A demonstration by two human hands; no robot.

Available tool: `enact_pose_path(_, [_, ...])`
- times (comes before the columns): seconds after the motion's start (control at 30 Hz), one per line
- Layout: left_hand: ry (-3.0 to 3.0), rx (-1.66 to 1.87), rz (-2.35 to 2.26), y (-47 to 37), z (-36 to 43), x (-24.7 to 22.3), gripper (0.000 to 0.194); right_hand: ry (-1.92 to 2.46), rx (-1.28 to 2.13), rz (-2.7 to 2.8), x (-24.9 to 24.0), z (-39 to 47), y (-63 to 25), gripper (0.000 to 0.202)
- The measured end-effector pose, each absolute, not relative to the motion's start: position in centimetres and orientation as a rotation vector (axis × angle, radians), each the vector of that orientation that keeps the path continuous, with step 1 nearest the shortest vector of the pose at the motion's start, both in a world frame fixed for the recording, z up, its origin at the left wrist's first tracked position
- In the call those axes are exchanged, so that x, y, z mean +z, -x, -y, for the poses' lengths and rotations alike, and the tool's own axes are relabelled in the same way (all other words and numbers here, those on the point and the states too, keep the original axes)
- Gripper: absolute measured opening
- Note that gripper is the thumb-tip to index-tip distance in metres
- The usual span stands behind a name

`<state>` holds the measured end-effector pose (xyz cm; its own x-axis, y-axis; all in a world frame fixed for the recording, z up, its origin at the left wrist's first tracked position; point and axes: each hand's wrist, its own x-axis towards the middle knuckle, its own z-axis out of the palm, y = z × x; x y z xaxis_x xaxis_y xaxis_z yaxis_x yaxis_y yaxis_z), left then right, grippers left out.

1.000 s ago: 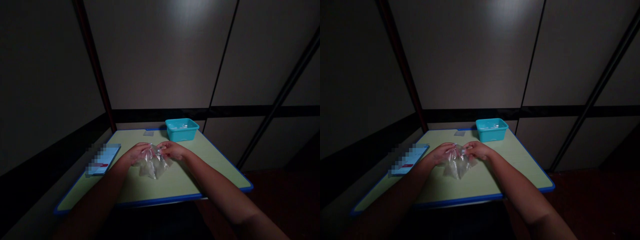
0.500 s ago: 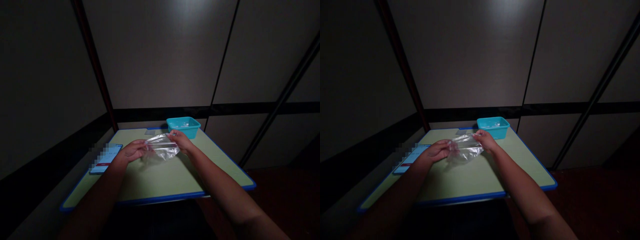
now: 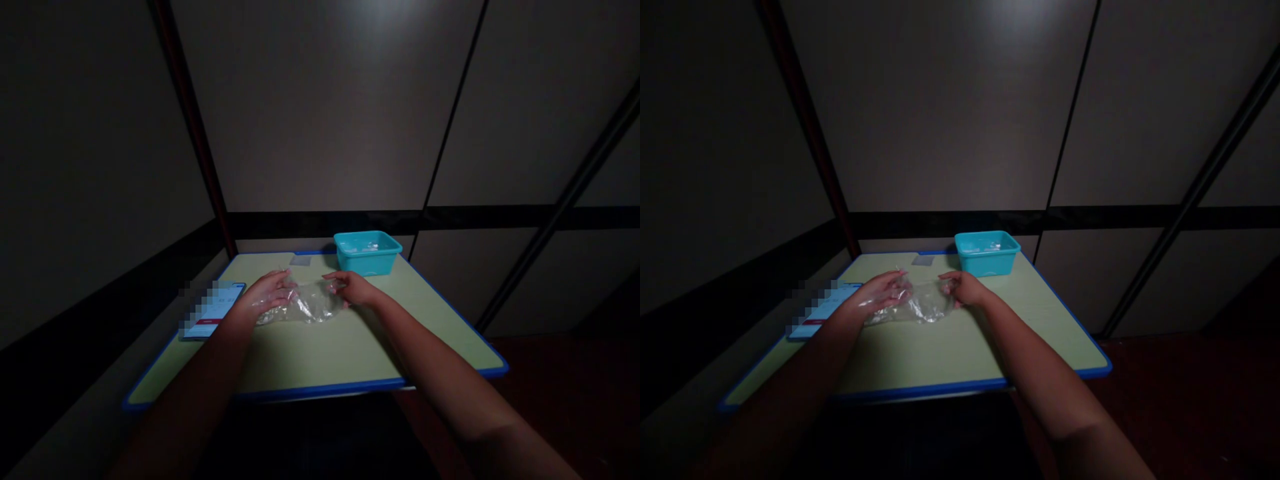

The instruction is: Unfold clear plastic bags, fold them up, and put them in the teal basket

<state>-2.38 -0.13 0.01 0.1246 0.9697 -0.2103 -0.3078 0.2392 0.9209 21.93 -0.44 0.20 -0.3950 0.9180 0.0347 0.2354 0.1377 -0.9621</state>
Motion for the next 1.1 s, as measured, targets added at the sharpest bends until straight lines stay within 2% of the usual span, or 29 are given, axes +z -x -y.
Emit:
enact_pose_path(0.1, [-0.931, 1.073, -1.144, 2.2, 0.2, -0.3, 0.041, 1.09, 1.407, 1.687, 0.3, 0.4, -22.1, 0.063])
enact_pose_path(0.27, [-1.029, 1.054, -1.033, 2.0, 0.9, 0.1, 0.061, 1.118, 1.523, 1.544, -0.1, -0.2, -22.3, 0.043])
enact_pose_path(0.4, [-1.113, 0.933, -0.834, 2.1, 2.0, 1.4, 0.083, 1.013, 1.41, 1.522, 0.2, -0.3, -22.5, 0.049])
enact_pose_path(0.47, [-1.154, 0.828, -0.778, 2.3, 2.5, 1.9, 0.087, 0.929, 1.362, 1.539, 0.5, -0.2, -22.5, 0.047])
enact_pose_path(0.63, [-1.243, 0.707, -0.734, 2.7, 2.5, 1.7, 0.076, 0.86, 1.36, 1.568, 0.6, -0.1, -22.4, 0.031])
enact_pose_path(0.9, [-1.268, 0.713, -0.7, 2.3, 2.4, 1.3, 0.059, 0.796, 1.641, 1.604, -0.5, 0.1, -21.7, 0.034])
enact_pose_path(1.0, [-1.247, 0.73, -0.72, 2.3, 2.5, 1.5, 0.055, 0.859, 1.629, 1.711, -0.7, -0.2, -21.8, 0.03])
enact_pose_path(1.1, [-1.217, 0.778, -0.78, 2.5, 2.1, 1.3, 0.042, 0.905, 1.553, 1.764, -1.0, -0.6, -22.0, 0.03])
